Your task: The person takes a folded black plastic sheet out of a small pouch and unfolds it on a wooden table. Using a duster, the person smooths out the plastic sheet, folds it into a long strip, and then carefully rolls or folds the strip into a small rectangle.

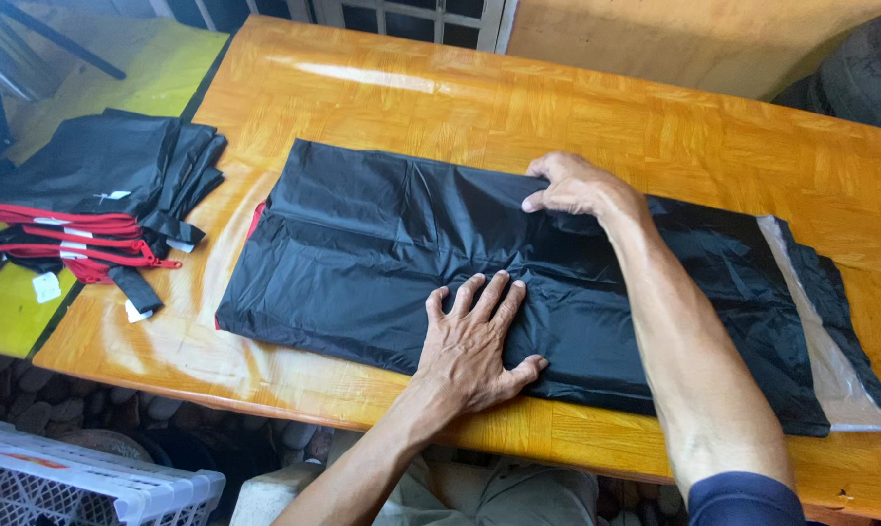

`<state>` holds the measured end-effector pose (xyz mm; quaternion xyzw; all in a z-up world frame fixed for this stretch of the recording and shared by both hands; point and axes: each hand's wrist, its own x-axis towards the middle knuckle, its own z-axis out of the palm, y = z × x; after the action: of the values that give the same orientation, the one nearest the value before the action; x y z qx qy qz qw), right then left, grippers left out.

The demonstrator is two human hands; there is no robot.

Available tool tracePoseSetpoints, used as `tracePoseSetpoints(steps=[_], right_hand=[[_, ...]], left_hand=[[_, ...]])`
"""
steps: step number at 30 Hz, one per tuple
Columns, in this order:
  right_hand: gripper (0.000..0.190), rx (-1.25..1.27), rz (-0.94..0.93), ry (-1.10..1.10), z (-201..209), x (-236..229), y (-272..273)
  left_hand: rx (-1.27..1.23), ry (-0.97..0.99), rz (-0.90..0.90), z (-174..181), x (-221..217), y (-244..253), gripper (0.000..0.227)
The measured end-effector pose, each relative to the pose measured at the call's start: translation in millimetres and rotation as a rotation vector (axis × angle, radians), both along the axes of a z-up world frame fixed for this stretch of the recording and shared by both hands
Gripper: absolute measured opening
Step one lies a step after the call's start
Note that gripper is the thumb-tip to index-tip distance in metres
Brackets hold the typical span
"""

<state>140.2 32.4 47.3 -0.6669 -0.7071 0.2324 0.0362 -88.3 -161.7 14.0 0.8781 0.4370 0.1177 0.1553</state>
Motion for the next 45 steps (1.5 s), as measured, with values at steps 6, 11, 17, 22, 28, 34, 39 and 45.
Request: tracePoseSetpoints(steps=[6,11,17,22,28,34,39,45], right_hand=[[0.033,0.230,0.114,-0.010,50,-7,-46],[0.014,0.592,0.384,-0.115,68,-29,-130],[0.012,0.785,0.461,-0.327,-7,-46,-222],[0.018,0.841,0.195,-0.002,-65,-54,-251],[0.025,0.823,0.082,0.253,-75,-57,-247],[0.016,0.842,0.109,0.181,-77,-55,-246],[0.013,0.876,0.151,0.081,-78,-57,-250],[0.010,0.937,0.213,-0.019,-79,-60,-251]], left_hand=[[-0.012,-0.034,-0.012,5,0,2,0.092],[0.030,-0.031,0.008,-3,3,0,0.092],[-0.020,-0.037,0.035,-28,7,2,0.080],[0.164,0.054,-0.022,-45,7,1,0.059],[0.251,0.200,-0.093,-48,8,-2,0.038],[-0.070,0.079,0.060,-28,-21,6,0.046],[0.213,0.149,0.070,-43,-103,29,0.031],[0.579,0.242,0.069,-56,-183,62,0.020]])
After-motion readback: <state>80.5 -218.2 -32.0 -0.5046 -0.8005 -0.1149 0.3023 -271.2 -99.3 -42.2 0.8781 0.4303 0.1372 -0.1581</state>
